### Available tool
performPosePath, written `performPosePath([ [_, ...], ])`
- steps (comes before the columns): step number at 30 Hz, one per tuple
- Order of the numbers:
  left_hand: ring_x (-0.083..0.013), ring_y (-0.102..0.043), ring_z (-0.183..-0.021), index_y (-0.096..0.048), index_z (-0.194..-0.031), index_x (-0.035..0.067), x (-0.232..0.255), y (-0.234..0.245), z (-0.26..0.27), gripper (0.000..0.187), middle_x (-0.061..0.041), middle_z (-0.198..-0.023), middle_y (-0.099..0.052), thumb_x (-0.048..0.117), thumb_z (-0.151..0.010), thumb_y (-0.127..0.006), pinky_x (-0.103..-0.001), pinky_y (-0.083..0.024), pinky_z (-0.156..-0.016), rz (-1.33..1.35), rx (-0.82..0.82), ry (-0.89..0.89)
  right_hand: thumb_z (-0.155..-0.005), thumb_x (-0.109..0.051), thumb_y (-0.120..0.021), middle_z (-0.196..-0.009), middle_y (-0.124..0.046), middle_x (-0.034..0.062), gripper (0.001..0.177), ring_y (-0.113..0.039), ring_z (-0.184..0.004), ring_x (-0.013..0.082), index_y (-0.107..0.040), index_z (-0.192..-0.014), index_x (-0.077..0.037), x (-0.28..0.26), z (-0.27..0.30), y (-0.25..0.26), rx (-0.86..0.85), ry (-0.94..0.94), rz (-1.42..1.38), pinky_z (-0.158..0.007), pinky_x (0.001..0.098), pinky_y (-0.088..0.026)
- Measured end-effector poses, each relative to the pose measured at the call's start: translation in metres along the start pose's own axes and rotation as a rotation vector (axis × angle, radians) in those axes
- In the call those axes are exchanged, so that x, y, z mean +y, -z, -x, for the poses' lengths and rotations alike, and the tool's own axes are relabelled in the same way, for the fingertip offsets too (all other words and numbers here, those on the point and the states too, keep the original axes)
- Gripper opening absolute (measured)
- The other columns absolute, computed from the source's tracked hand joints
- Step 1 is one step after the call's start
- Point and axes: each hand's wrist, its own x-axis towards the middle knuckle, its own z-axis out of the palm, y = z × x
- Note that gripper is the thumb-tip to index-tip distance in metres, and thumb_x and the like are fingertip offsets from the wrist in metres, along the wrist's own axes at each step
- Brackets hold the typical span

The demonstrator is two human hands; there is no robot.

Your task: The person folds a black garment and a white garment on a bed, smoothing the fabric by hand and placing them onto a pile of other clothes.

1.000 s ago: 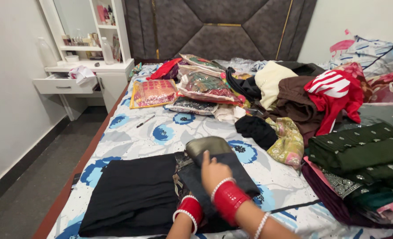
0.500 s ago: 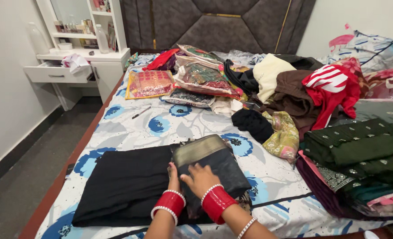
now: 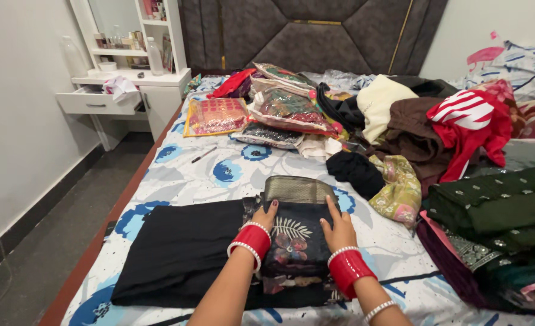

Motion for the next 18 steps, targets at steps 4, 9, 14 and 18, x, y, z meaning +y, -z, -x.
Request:
performPosePath([
  [4, -0.0438, -0.053, -0.134, -0.047, -0.148, 0.004, -0.010, -0.006, 0.002, 0.077, -0.027, -0.140, -0.058, 0.059, -0.095, -0.059, -0.046, -0.042, -0.112, -0.118, 0.048, 0.126, -0.087, -0.034, -0.075, -0.140, -0.049, 0.0278, 0.075, -0.053, -0.126, 0.0445, -0.042, -0.154, -0.037, -0.001, -0.005, -0.003, 0.034, 0.127, 0.159, -0.104, 0.0488, -0.049],
  [9, -0.0415, -0.058, -0.130, -0.043, -0.153, 0.020, -0.010, -0.008, 0.029, 0.064, -0.021, -0.139, -0.062, 0.042, -0.094, -0.058, -0.047, -0.045, -0.108, -0.021, 0.241, 0.183, -0.091, -0.054, -0.060, -0.168, -0.019, 0.0141, 0.067, -0.022, -0.151, 0.0367, -0.039, -0.151, -0.031, -0.055, -0.002, -0.006, -0.029, 0.323, 0.404, -0.111, 0.0651, -0.025],
  [14, -0.0365, -0.064, -0.127, -0.047, -0.153, 0.035, 0.058, 0.026, 0.078, 0.055, -0.014, -0.141, -0.066, 0.036, -0.098, -0.055, -0.044, -0.050, -0.107, -0.193, 0.192, 0.345, -0.098, -0.063, -0.046, -0.169, -0.012, 0.0078, 0.069, -0.006, -0.155, 0.0372, -0.032, -0.158, -0.033, -0.097, 0.006, -0.022, -0.282, 0.405, 0.483, -0.116, 0.0750, -0.003],
  [18, -0.0364, -0.055, -0.132, -0.039, -0.157, 0.021, 0.103, 0.034, 0.093, 0.068, -0.012, -0.151, -0.050, 0.026, -0.094, -0.063, -0.045, -0.045, -0.108, -0.255, 0.307, 0.364, -0.092, -0.062, -0.050, -0.169, -0.012, 0.0093, 0.076, -0.003, -0.155, 0.0374, -0.027, -0.159, -0.034, -0.097, 0.017, -0.025, -0.292, 0.395, 0.502, -0.114, 0.0756, -0.004],
])
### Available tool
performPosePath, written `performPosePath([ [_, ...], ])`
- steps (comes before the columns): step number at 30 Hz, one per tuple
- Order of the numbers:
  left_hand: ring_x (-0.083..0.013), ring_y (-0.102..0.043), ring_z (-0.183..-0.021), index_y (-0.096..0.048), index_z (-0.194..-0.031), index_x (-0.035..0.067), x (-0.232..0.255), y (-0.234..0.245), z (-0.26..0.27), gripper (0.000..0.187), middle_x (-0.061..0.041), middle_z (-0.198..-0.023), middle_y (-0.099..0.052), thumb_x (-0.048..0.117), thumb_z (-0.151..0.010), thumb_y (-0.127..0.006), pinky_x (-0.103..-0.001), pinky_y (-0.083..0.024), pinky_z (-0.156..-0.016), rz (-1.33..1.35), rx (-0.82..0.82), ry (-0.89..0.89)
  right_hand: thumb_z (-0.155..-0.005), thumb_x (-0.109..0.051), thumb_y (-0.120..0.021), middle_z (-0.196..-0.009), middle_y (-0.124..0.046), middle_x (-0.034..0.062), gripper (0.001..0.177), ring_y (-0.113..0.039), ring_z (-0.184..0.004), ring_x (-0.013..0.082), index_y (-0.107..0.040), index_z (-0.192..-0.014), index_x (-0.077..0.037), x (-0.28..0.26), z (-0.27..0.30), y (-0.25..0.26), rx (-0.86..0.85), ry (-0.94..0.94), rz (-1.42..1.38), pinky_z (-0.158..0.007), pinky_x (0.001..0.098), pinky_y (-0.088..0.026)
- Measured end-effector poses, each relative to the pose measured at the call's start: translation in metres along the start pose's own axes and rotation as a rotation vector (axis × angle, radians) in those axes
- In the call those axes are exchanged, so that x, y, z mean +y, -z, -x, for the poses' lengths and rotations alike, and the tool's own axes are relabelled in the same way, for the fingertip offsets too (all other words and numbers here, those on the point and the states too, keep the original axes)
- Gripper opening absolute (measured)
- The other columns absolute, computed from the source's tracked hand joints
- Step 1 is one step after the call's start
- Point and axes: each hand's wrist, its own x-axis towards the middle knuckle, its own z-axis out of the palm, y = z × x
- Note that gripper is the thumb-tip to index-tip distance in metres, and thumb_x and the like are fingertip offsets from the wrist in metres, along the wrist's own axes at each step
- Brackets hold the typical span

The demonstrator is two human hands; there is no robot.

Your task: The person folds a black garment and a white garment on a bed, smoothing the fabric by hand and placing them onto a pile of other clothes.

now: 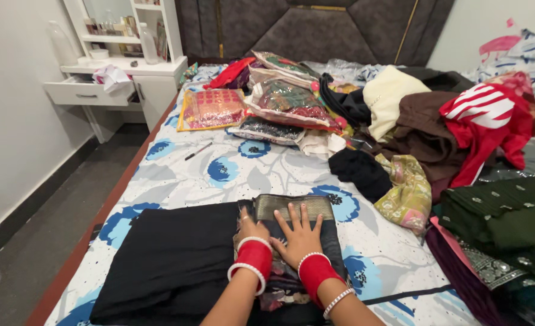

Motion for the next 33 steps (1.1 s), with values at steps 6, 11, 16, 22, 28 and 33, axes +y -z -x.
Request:
performPosePath([
  [6, -0.0161, -0.022, -0.156, -0.040, -0.154, 0.016, 0.042, -0.037, 0.024, 0.056, 0.001, -0.163, -0.038, 0.035, -0.102, -0.049, -0.052, -0.007, -0.130, -0.506, -0.153, -0.742, -0.089, -0.052, -0.055, -0.170, -0.013, 0.0159, 0.084, -0.003, -0.151, 0.0432, -0.026, -0.161, -0.019, 0.006, -0.009, -0.019, -0.021, 0.112, 0.228, -0.110, 0.0763, -0.005],
  [11, -0.0152, -0.007, -0.156, -0.024, -0.162, 0.017, -0.011, -0.079, -0.016, 0.067, 0.001, -0.169, -0.016, 0.047, -0.102, -0.027, -0.055, 0.004, -0.124, -0.437, -0.120, -0.597, -0.094, -0.049, -0.052, -0.164, -0.027, 0.0086, 0.070, -0.010, -0.157, 0.0354, -0.037, -0.154, -0.017, 0.032, -0.009, -0.040, -0.005, 0.205, 0.009, -0.117, 0.0728, -0.004],
  [16, -0.0179, -0.006, -0.157, -0.023, -0.161, 0.013, -0.026, -0.087, -0.025, 0.067, -0.002, -0.171, -0.015, 0.049, -0.105, -0.026, -0.054, 0.005, -0.124, -0.416, -0.070, -0.613, -0.094, -0.046, -0.051, -0.168, -0.029, 0.0061, 0.066, -0.019, -0.157, 0.0291, -0.041, -0.156, -0.024, 0.053, -0.009, -0.040, 0.203, 0.056, -0.045, -0.124, 0.0596, -0.014],
  [22, -0.0221, -0.005, -0.156, -0.024, -0.160, 0.013, -0.019, -0.071, -0.007, 0.073, -0.005, -0.170, -0.016, 0.055, -0.101, -0.035, -0.055, 0.001, -0.123, -0.490, -0.018, -0.675, -0.093, -0.065, -0.043, -0.171, -0.014, -0.0019, 0.076, -0.011, -0.156, 0.0301, -0.026, -0.159, -0.031, 0.052, 0.014, -0.019, 0.029, -0.381, -0.216, -0.116, 0.0630, -0.018],
  [28, -0.0232, -0.005, -0.157, -0.024, -0.160, 0.014, -0.018, -0.068, -0.001, 0.075, -0.005, -0.169, -0.016, 0.056, -0.100, -0.039, -0.056, 0.000, -0.123, -0.532, 0.017, -0.624, -0.102, -0.058, -0.037, -0.170, -0.012, 0.0001, 0.070, -0.007, -0.156, 0.0303, -0.021, -0.161, -0.026, 0.048, -0.005, -0.018, -0.183, -0.308, 0.198, -0.119, 0.0695, -0.006],
  [33, -0.0226, -0.004, -0.156, -0.020, -0.162, 0.016, -0.041, -0.096, -0.029, 0.077, -0.004, -0.171, -0.011, 0.041, -0.095, -0.045, -0.058, -0.001, -0.121, -0.624, 0.040, -0.632, -0.103, -0.048, -0.037, -0.172, -0.016, 0.0058, 0.058, -0.007, -0.158, 0.0376, -0.031, -0.160, -0.036, 0.013, -0.026, -0.028, -0.215, -0.193, 0.096, -0.118, 0.0710, -0.003],
])
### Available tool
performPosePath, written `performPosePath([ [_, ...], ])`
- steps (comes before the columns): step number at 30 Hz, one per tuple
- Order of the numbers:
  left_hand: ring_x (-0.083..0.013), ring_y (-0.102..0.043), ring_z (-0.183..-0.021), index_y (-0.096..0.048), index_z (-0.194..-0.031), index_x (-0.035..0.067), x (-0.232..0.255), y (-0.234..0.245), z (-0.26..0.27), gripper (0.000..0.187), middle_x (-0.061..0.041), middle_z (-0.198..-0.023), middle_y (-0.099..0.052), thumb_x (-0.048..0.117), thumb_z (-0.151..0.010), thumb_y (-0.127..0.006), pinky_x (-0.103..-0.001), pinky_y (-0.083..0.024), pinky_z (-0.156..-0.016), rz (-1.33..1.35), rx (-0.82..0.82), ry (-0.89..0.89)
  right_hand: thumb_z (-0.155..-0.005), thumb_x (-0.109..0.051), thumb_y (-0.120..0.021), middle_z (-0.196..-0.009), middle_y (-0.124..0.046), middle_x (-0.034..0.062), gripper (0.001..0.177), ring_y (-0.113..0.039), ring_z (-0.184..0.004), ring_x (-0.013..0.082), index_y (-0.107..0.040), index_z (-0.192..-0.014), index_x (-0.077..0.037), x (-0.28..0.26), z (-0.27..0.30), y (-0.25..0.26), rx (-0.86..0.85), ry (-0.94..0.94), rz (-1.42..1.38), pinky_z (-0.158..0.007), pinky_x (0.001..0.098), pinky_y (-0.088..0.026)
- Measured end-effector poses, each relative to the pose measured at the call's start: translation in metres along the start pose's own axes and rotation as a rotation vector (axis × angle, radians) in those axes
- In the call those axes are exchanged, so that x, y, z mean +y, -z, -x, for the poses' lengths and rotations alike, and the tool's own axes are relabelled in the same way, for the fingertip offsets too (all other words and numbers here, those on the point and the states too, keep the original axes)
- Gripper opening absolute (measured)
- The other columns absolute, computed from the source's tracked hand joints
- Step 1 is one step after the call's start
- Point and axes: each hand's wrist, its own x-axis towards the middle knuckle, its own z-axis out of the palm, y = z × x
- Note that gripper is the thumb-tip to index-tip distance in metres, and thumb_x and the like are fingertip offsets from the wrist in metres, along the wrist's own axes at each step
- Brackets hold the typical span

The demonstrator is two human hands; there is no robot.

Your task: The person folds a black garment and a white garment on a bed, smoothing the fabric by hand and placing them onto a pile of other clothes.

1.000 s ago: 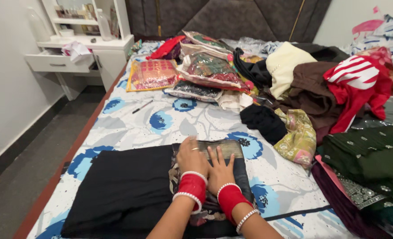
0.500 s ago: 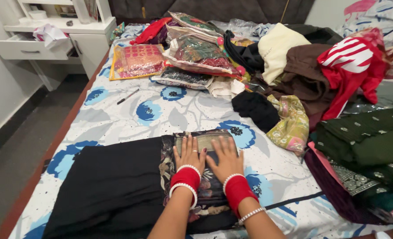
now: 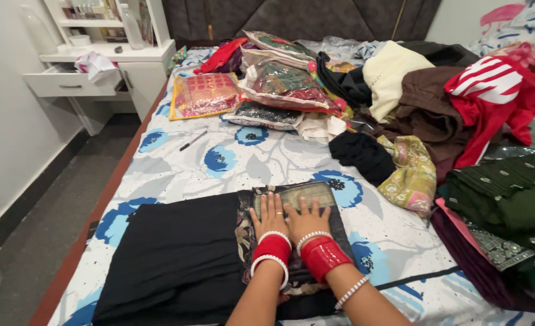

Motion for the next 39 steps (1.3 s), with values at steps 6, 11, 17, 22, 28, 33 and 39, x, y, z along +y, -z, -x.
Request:
performPosePath([
  [6, -0.0299, -0.006, -0.156, -0.025, -0.161, 0.012, -0.054, -0.025, 0.001, 0.063, -0.008, -0.171, -0.013, 0.035, -0.104, -0.036, -0.051, -0.011, -0.122, 0.086, 0.081, -0.115, -0.095, -0.067, -0.036, -0.171, -0.009, 0.0026, 0.065, 0.003, -0.156, 0.0383, -0.032, -0.155, -0.042, -0.023, 0.014, 0.007, 0.131, 0.071, -0.075, -0.110, 0.0811, 0.002],
  [11, -0.0288, -0.009, -0.158, -0.033, -0.159, 0.017, -0.114, 0.026, 0.032, 0.058, -0.005, -0.169, -0.016, 0.043, -0.107, -0.030, -0.053, -0.013, -0.124, -0.131, -0.165, -0.022, -0.079, -0.086, -0.043, -0.170, -0.007, 0.0059, 0.089, 0.005, -0.154, 0.0420, -0.029, -0.156, -0.044, -0.030, 0.026, 0.015, 0.158, 0.195, -0.002, -0.107, 0.0834, 0.003],
  [17, -0.0253, -0.020, -0.155, -0.036, -0.157, 0.024, -0.181, 0.135, 0.058, 0.069, -0.002, -0.171, -0.021, 0.063, -0.100, -0.037, -0.060, -0.022, -0.121, -0.359, -0.245, 0.257, -0.080, -0.086, -0.044, -0.171, -0.007, 0.0063, 0.089, 0.004, -0.155, 0.0413, -0.028, -0.157, -0.044, -0.032, 0.032, 0.021, 0.140, 0.195, -0.025, -0.107, 0.0842, 0.004],
  [22, -0.0330, -0.034, -0.147, -0.019, -0.162, 0.017, -0.306, 0.145, 0.070, 0.107, -0.012, -0.166, -0.028, 0.080, -0.083, -0.055, -0.063, -0.032, -0.111, -0.233, -0.147, 0.920, -0.082, -0.085, -0.041, -0.170, -0.006, 0.0083, 0.087, 0.006, -0.154, 0.0415, -0.026, -0.157, -0.044, -0.037, 0.036, 0.025, 0.118, 0.241, -0.016, -0.107, 0.0842, 0.006],
  [28, -0.0406, -0.068, -0.121, -0.068, -0.137, -0.005, -0.414, 0.117, 0.038, 0.085, -0.028, -0.133, -0.068, 0.062, -0.085, -0.076, -0.045, -0.052, -0.106, 0.172, -0.338, 0.824, -0.083, -0.084, -0.040, -0.171, -0.005, 0.0074, 0.086, 0.007, -0.155, 0.0410, -0.025, -0.158, -0.044, -0.039, 0.037, 0.028, 0.111, 0.231, 0.001, -0.107, 0.0841, 0.006],
  [33, -0.0330, -0.072, -0.095, -0.075, -0.114, 0.007, -0.310, 0.205, -0.036, 0.048, -0.020, -0.108, -0.074, 0.041, -0.081, -0.068, -0.040, -0.054, -0.085, 0.417, -0.222, 0.424, -0.083, -0.085, -0.040, -0.171, -0.004, 0.0070, 0.086, 0.008, -0.155, 0.0404, -0.024, -0.158, -0.045, -0.040, 0.038, 0.028, 0.102, 0.226, -0.010, -0.108, 0.0837, 0.006],
  [39, -0.0332, -0.075, -0.079, -0.073, -0.114, -0.011, -0.059, 0.248, -0.069, 0.060, -0.022, -0.094, -0.078, 0.027, -0.068, -0.079, -0.043, -0.059, -0.072, 0.962, -0.258, 0.123, -0.088, -0.076, -0.046, -0.175, 0.000, 0.0074, 0.079, 0.009, -0.158, 0.0409, -0.032, -0.156, -0.036, -0.038, 0.028, 0.013, 0.053, 0.217, 0.104, -0.104, 0.0857, 0.003],
])
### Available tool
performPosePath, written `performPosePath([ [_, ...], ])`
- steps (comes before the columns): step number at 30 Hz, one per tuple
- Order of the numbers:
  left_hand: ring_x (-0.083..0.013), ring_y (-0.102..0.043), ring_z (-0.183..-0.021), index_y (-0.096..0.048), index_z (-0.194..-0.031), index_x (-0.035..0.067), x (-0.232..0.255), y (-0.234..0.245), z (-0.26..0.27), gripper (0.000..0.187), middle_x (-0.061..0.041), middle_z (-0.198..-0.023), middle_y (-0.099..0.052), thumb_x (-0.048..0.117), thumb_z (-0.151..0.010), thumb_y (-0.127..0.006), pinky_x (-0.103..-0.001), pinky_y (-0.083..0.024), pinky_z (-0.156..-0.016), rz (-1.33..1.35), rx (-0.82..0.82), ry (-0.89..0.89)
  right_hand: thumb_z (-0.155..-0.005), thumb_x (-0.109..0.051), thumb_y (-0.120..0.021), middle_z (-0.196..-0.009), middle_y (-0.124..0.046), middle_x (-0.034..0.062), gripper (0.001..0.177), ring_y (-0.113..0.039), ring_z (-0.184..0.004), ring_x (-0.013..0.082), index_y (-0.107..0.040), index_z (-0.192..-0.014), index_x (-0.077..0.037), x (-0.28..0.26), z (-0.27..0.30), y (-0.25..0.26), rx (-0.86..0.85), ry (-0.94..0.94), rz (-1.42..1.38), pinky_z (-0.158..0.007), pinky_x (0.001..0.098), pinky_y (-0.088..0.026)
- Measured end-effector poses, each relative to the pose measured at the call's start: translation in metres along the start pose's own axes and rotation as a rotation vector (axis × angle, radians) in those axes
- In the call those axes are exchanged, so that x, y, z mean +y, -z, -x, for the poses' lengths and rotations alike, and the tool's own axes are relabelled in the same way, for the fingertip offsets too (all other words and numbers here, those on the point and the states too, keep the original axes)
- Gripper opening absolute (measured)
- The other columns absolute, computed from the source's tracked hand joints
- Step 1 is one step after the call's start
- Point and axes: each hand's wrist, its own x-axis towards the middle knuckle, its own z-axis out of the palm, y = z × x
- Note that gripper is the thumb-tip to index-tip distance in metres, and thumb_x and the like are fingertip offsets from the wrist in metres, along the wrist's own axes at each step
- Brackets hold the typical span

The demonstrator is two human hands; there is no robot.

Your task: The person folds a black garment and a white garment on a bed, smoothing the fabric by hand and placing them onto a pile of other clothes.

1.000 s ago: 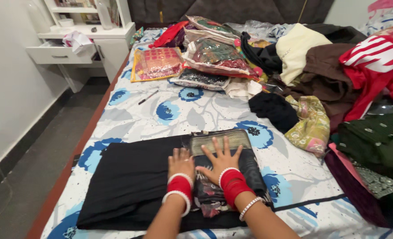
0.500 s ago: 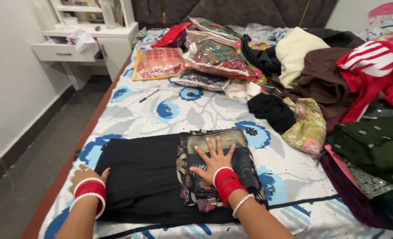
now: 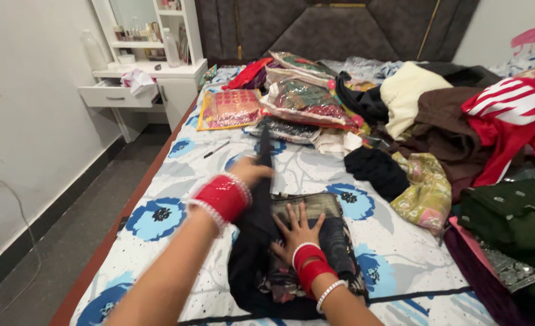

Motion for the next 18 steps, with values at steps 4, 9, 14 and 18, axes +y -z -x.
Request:
performPosePath([
  [4, -0.0419, -0.064, -0.120, -0.062, -0.135, -0.004, 0.033, -0.130, 0.010, 0.064, -0.031, -0.125, -0.067, 0.026, -0.080, -0.069, -0.044, -0.050, -0.104, -0.464, -0.055, -0.008, -0.091, -0.067, -0.051, -0.175, -0.002, 0.0082, 0.071, 0.003, -0.156, 0.0410, -0.042, -0.151, -0.029, 0.009, 0.008, -0.037, -0.125, -0.012, -0.031, -0.100, 0.0837, -0.003],
  [9, -0.0405, -0.067, -0.116, -0.014, -0.162, -0.004, 0.013, -0.255, 0.026, 0.091, -0.033, -0.125, -0.066, 0.017, -0.088, -0.062, -0.045, -0.054, -0.099, -0.462, -0.081, 0.046, -0.091, -0.062, -0.052, -0.168, -0.011, 0.0088, 0.066, -0.006, -0.150, 0.0401, -0.046, -0.148, -0.028, 0.019, 0.011, -0.051, -0.097, -0.012, -0.148, -0.099, 0.0786, -0.010],
  [14, -0.0356, -0.077, -0.099, -0.003, -0.163, -0.006, -0.029, -0.273, 0.039, 0.096, -0.027, -0.108, -0.077, 0.028, -0.097, -0.064, -0.038, -0.058, -0.076, -0.417, -0.550, 0.206, -0.091, -0.057, -0.053, -0.161, -0.020, 0.0094, 0.061, -0.015, -0.143, 0.0391, -0.050, -0.144, -0.027, 0.025, 0.009, -0.061, -0.083, 0.004, -0.223, -0.097, 0.0734, -0.016],
  [18, -0.0280, -0.075, -0.091, -0.069, -0.130, 0.000, -0.041, -0.232, 0.019, 0.044, -0.012, -0.098, -0.078, 0.030, -0.099, -0.061, -0.038, -0.058, -0.079, -0.048, -0.440, -0.267, -0.091, -0.053, -0.054, -0.155, -0.027, 0.0099, 0.057, -0.022, -0.138, 0.0383, -0.052, -0.142, -0.025, 0.011, 0.010, -0.080, -0.080, 0.013, -0.269, -0.096, 0.0693, -0.021],
])
